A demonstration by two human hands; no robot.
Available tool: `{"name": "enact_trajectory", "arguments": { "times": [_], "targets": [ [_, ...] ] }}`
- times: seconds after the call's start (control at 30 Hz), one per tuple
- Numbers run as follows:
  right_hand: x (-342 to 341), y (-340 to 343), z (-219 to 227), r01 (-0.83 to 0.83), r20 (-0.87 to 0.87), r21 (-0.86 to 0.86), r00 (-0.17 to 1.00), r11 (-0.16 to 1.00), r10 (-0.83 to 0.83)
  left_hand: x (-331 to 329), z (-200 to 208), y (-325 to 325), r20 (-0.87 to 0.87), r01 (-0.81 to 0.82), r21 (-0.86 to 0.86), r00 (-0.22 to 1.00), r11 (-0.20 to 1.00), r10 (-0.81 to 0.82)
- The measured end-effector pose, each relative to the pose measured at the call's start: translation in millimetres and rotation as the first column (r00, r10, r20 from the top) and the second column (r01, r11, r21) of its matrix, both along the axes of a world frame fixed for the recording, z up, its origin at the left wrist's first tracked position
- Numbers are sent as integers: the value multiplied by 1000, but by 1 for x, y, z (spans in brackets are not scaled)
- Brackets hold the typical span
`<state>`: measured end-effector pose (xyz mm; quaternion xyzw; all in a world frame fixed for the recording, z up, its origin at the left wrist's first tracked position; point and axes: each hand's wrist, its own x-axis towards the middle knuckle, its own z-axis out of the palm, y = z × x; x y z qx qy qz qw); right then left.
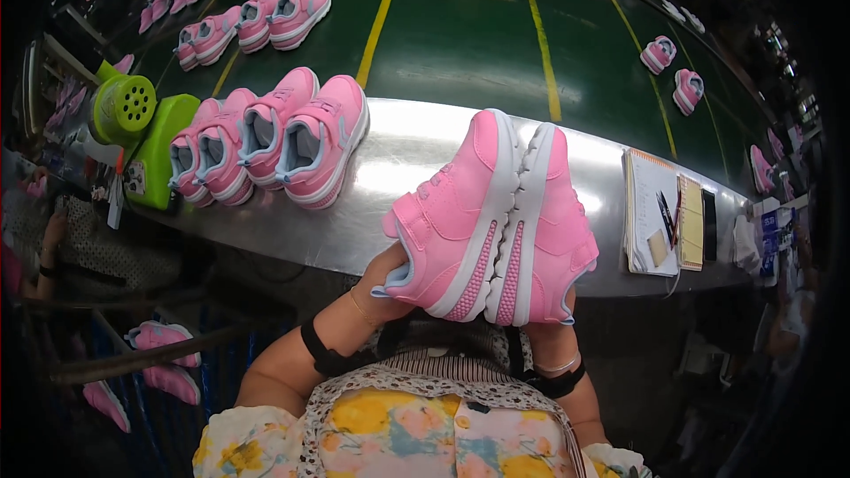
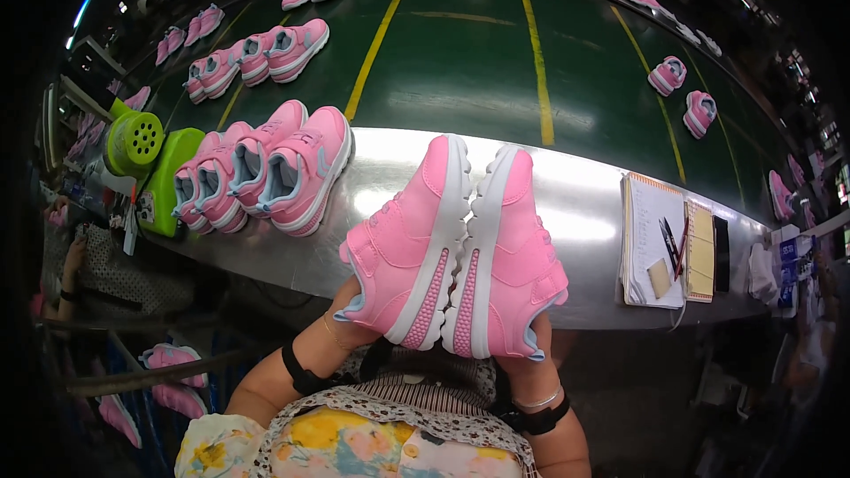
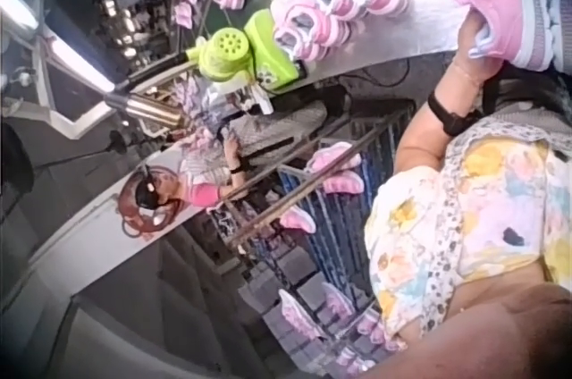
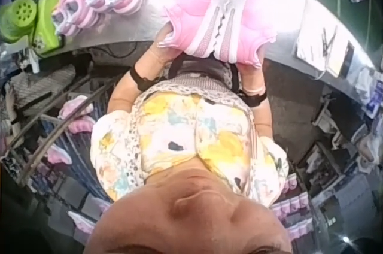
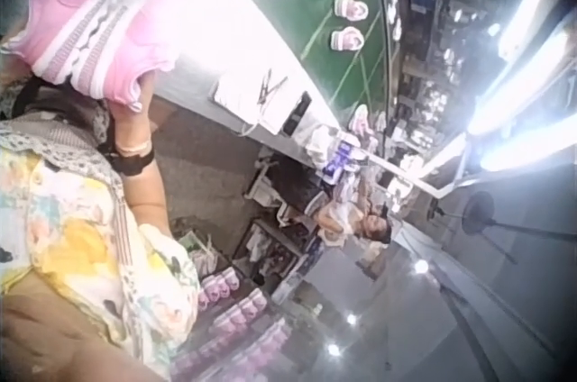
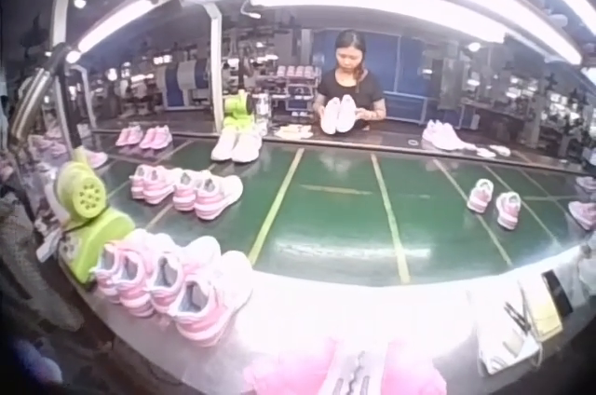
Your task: Inspect pairs of pink children's shoes on a conveyor belt, checking for defects and matching pairs.
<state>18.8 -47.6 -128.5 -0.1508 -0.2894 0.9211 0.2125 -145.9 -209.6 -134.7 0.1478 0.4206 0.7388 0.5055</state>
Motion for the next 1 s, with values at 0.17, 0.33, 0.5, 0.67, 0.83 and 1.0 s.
{"name": "enact_trajectory", "arguments": {
  "times": [0.17,0.33,0.5,0.67,0.83,1.0],
  "targets": [
    [0,1,-7,-56,77,373,997,926,29,-5,-1,-6,-704,95,-67,701,993,-114],
    [2,6,-18,-87,-67,-113,995,990,79,-4,-6,-3,-285,99,82,956,992,-72],
    [-7,1,-3,-58,-10,41,998,997,58,-3,-3,-6,17,48,109,999,993,-51],
    [-5,3,2,-44,-6,-11,999,999,44,-8,-3,-4,-216,4,-42,976,999,-13],
    [-4,11,10,47,-37,129,998,991,-42,-20,33,1,347,-124,181,936,976,54],
    [-8,11,14,181,18,899,895,398,-446,-19,39,4,-743,-190,70,645,979,178]
  ]
}}
